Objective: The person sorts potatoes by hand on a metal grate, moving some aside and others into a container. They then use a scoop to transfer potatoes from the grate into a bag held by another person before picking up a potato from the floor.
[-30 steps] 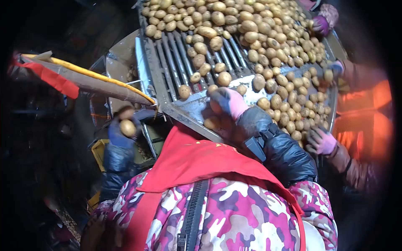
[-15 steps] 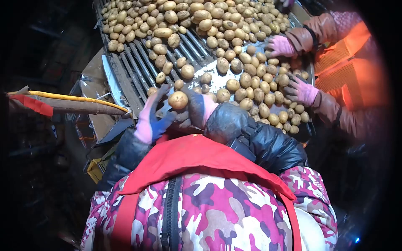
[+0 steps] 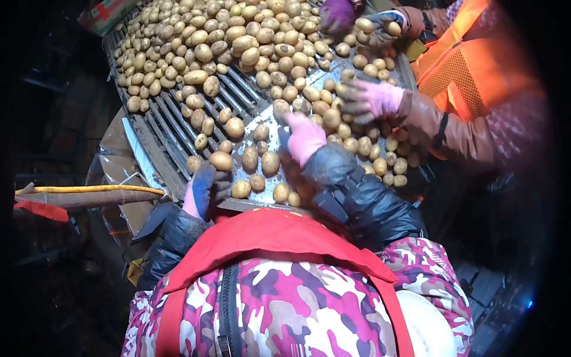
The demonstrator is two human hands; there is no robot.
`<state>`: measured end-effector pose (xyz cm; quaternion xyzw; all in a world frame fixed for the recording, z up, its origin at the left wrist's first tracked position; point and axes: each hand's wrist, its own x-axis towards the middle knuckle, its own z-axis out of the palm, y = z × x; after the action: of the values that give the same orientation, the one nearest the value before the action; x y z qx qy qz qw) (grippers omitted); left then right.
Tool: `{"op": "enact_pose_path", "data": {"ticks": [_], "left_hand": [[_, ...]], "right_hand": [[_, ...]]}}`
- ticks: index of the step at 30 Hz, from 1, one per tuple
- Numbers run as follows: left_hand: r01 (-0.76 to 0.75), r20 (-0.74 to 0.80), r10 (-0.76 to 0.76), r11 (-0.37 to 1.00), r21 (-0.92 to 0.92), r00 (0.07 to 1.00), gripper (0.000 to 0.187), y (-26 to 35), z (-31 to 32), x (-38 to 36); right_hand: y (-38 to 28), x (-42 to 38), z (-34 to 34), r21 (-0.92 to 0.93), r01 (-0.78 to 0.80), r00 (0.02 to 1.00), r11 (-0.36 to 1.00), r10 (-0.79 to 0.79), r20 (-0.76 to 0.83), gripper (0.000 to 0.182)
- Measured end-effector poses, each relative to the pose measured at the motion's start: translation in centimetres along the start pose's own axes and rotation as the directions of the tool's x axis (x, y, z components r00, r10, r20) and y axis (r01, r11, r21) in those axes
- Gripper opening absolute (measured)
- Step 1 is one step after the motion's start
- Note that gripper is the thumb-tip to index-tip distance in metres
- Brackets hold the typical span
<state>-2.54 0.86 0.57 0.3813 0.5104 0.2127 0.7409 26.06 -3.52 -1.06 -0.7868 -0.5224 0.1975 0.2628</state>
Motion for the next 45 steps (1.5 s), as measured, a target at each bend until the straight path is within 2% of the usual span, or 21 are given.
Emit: {"op": "enact_pose_path", "data": {"ticks": [2, 7, 12, 14, 15, 17, 19, 21, 22, 27, 29, 30, 31, 33, 37, 39, 40, 41, 43, 44, 45], "left_hand": [[0.032, -0.016, -0.032, 0.999, 0.037, 0.999, 0.054, 1.3, 1.9, -1.2], [0.052, 0.085, -0.055, 0.998, 0.037, 0.995, 0.055, 0.4, 0.7, -1.0], [0.099, 0.029, -0.1, 0.994, 0.034, 0.995, 0.051, 0.2, -0.2, -0.1], [0.028, -0.022, -0.028, 1.0, 0.005, 0.999, 0.051, -0.4, -0.6, 0.3], [-0.055, -0.069, 0.054, 0.998, -0.012, 0.996, 0.051, -0.4, -0.7, 0.5], [-0.046, -0.138, 0.041, 0.998, -0.038, 0.99, 0.042, -0.2, -1.1, 0.7], [-0.082, -0.214, 0.08, 0.997, 0.001, 0.974, 0.041, -0.7, -1.3, 1.4], [-0.084, -0.215, 0.085, 0.996, 0.015, 0.973, 0.041, -0.5, -0.7, 1.7], [-0.092, -0.215, 0.095, 0.995, 0.027, 0.972, 0.04, -0.4, -0.3, 1.8], [-0.086, -0.191, 0.092, 0.995, 0.041, 0.977, 0.041, -0.2, -0.2, 2.0], [-0.061, -0.225, 0.063, 0.998, 0.016, 0.972, 0.04, -0.5, -0.6, 2.0], [-0.051, -0.243, 0.044, 0.998, -0.024, 0.969, 0.041, 0.0, -0.5, 1.6], [-0.051, -0.235, 0.042, 0.998, -0.034, 0.971, 0.041, 0.1, -1.0, 1.7], [-0.069, -0.142, 0.064, 0.997, -0.032, 0.988, 0.044, -0.2, -1.4, 1.7], [-0.051, -0.041, 0.048, 0.995, -0.084, 0.998, 0.05, 0.5, 0.1, 1.5], [-0.015, 0.082, 0.019, 0.999, -0.051, 0.996, 0.057, 0.6, 0.2, 1.9], [0.065, 0.22, -0.003, 0.96, -0.273, 0.976, 0.058, 0.6, 0.5, 1.9], [0.168, 0.352, 0.008, 0.869, -0.466, 0.936, 0.06, 0.6, 0.5, 2.0], [0.294, 0.432, -0.045, 0.796, -0.53, 0.901, 0.067, 0.2, 0.3, 2.6], [-0.135, 0.348, 0.13, 0.991, -0.008, 0.928, 0.066, -0.6, 0.2, 3.0], [-0.479, 0.376, 0.313, 0.699, 0.531, 0.872, 0.067, -1.2, 0.0, 3.2]], "right_hand": [[0.0, 3.0, -0.2, -0.129, 0.037, 0.999, 0.991, -0.04, -0.026, 0.036], [-2.5, 5.8, 1.0, -0.467, 0.049, 0.974, 0.883, 0.061, 0.218, 0.052], [-1.6, 6.0, 1.0, -0.351, 0.022, 0.983, 0.936, 0.045, 0.179, 0.044], [0.6, 5.8, 1.3, 0.089, 0.098, 0.968, 0.991, -0.115, 0.223, 0.048], [1.3, 5.6, 1.8, 0.09, 0.097, 0.966, 0.991, -0.115, 0.231, 0.048], [1.6, 4.5, 2.1, 0.436, -0.115, 0.966, 0.892, -0.002, 0.26, 0.047], [-1.0, 4.2, 0.7, 0.345, -0.222, 0.92, 0.912, 0.079, 0.383, 0.044], [-3.5, 3.9, 1.2, 0.02, 0.331, 0.938, 0.944, -0.331, 0.107, 0.041], [-4.4, 4.4, 2.5, 0.019, 0.441, 0.897, 0.897, -0.441, 0.041, 0.04], [-6.5, 6.6, 6.6, -0.2, 0.5, 0.836, 0.843, -0.409, 0.365, 0.043], [-5.8, 7.0, 5.9, 0.087, 0.219, 0.943, 0.972, -0.234, 0.237, 0.044], [-5.5, 7.4, 4.3, 0.452, -0.009, 0.938, 0.892, -0.149, 0.313, 0.047], [-3.1, 7.7, 5.4, 0.75, -0.162, 0.963, 0.641, -0.064, 0.262, 0.047], [-1.0, 7.5, 2.9, 0.913, -0.392, 0.92, -0.111, -0.074, 0.386, 0.045], [0.1, 6.2, -1.9, 0.868, -0.457, 0.831, -0.193, 0.254, 0.495, 0.037], [0.1, 5.2, -1.3, 0.862, -0.402, 0.907, 0.309, 0.001, 0.422, 0.031], [-2.0, 3.2, -1.9, 0.865, -0.475, 0.877, 0.16, 0.004, 0.481, 0.031], [-4.6, 2.5, -1.9, 0.843, -0.443, 0.888, 0.303, 0.023, 0.459, 0.051], [-6.5, 1.4, -0.5, 0.847, -0.519, 0.854, -0.117, -0.037, 0.518, 0.054], [-6.2, 1.5, 0.3, 0.842, -0.532, 0.847, -0.088, -0.054, 0.529, 0.051], [-5.8, 1.8, 0.4, 0.905, -0.187, 0.946, 0.382, -0.177, 0.271, 0.045]]}}
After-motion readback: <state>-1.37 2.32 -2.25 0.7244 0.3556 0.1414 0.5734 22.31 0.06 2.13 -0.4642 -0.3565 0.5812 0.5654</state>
